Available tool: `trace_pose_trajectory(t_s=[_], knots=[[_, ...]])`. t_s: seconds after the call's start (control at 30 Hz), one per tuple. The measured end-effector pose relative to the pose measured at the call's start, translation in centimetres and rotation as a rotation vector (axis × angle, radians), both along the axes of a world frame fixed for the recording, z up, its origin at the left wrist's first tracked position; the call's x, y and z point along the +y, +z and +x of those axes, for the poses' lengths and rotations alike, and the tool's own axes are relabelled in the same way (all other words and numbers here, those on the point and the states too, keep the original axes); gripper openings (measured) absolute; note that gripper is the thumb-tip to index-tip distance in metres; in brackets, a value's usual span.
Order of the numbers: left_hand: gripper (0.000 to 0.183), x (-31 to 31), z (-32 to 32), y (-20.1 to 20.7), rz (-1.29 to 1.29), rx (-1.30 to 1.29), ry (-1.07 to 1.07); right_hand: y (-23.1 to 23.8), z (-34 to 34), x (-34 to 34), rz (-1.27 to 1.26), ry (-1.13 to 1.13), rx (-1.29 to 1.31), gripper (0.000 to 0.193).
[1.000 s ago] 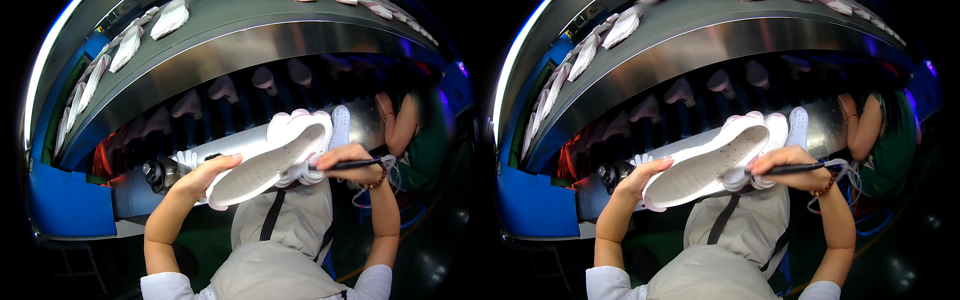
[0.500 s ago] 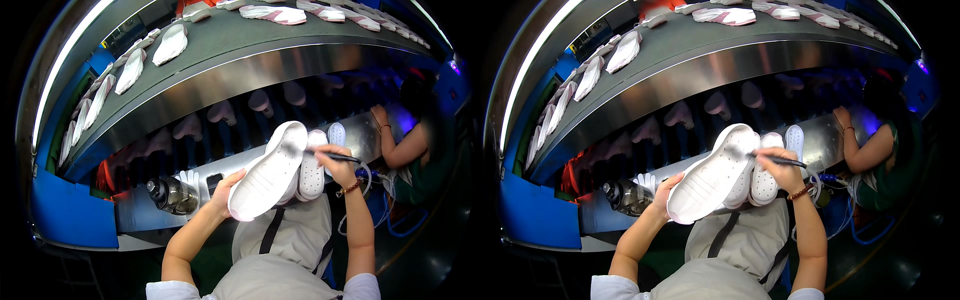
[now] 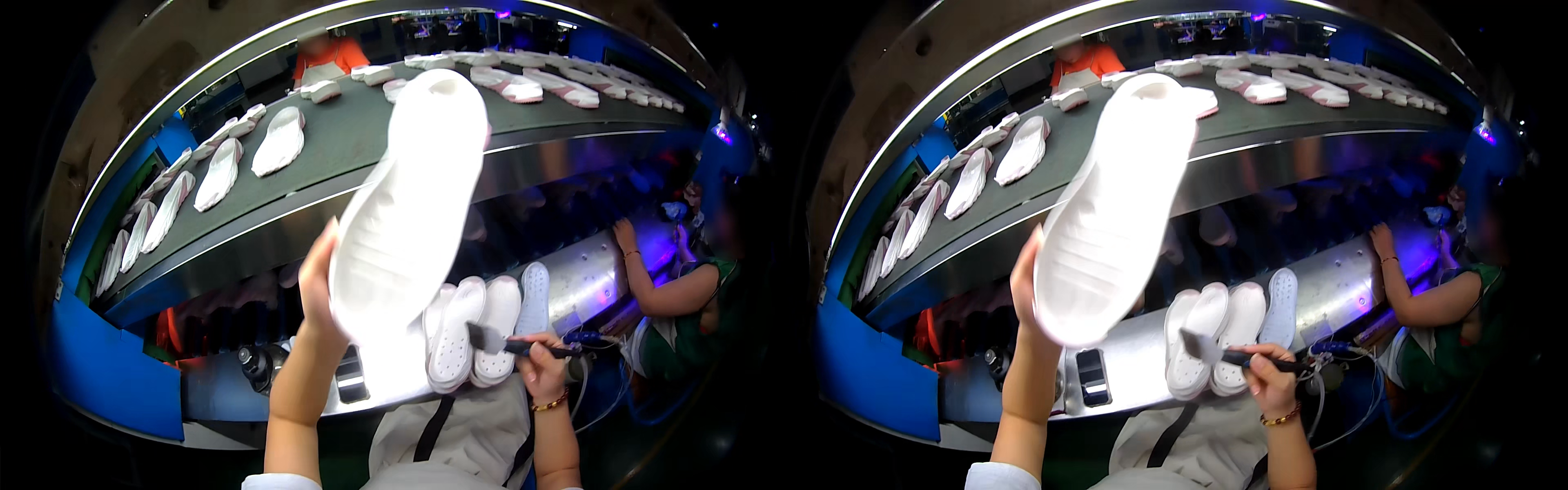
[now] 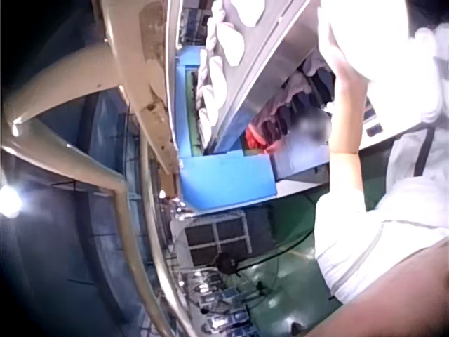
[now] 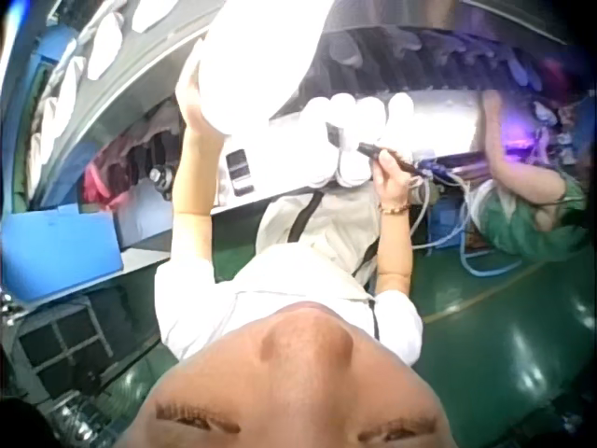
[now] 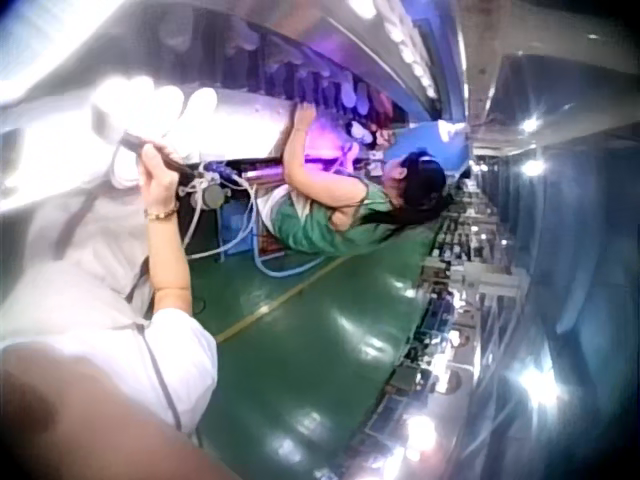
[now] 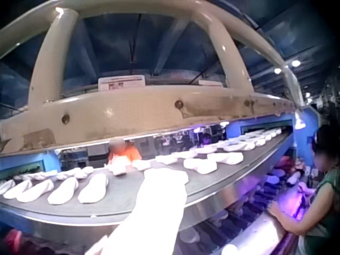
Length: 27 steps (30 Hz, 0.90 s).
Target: The person paints the soles of white slippers using a brush. They repeatedly pick up slippers from a conveyor belt, apply paint to the sole, and place them back on the belt.
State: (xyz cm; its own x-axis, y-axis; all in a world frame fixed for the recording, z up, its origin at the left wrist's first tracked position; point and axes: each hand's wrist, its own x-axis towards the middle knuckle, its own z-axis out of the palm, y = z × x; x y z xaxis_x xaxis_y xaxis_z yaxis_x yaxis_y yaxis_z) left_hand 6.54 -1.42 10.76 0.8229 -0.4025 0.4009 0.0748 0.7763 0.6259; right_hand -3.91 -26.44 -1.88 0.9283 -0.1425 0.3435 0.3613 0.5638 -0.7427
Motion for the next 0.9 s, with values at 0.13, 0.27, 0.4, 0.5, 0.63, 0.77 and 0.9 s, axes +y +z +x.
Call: trace_pose_trajectory(t_s=[0.13,0.27,0.4,0.5,0.63,0.77,0.9], knots=[[0.059,-3.3,8.1,6.1,-0.37,0.006,-0.035,-0.2,0.9,0.9,-0.072,0.087,0.024,0.017],[0.084,-9.9,11.9,7.5,-0.365,0.372,0.045,-2.1,0.3,-0.8,0.072,-0.021,0.079,0.018],[0.062,-16.4,16.7,8.8,0.706,-0.348,0.681,-3.8,-0.7,-2.7,0.082,-0.132,0.134,0.023],[0.063,-14.9,20.1,8.6,1.087,-0.883,1.354,-4.5,-0.4,-2.0,0.083,-0.132,0.152,0.025],[0.033,-14.6,20.5,8.0,1.43,-0.896,1.416,-5.5,-0.7,-2.2,0.07,-0.179,0.214,0.019],[0.019,-13.9,17.5,7.9,1.132,-1.144,1.41,-5.2,-0.5,-2.7,0.098,-0.217,0.234,0.016],[0.018,-12.6,10.9,3.8,0.452,-0.857,1.534,-4.8,-0.6,-4.2,0.11,-0.312,0.233,0.014]])
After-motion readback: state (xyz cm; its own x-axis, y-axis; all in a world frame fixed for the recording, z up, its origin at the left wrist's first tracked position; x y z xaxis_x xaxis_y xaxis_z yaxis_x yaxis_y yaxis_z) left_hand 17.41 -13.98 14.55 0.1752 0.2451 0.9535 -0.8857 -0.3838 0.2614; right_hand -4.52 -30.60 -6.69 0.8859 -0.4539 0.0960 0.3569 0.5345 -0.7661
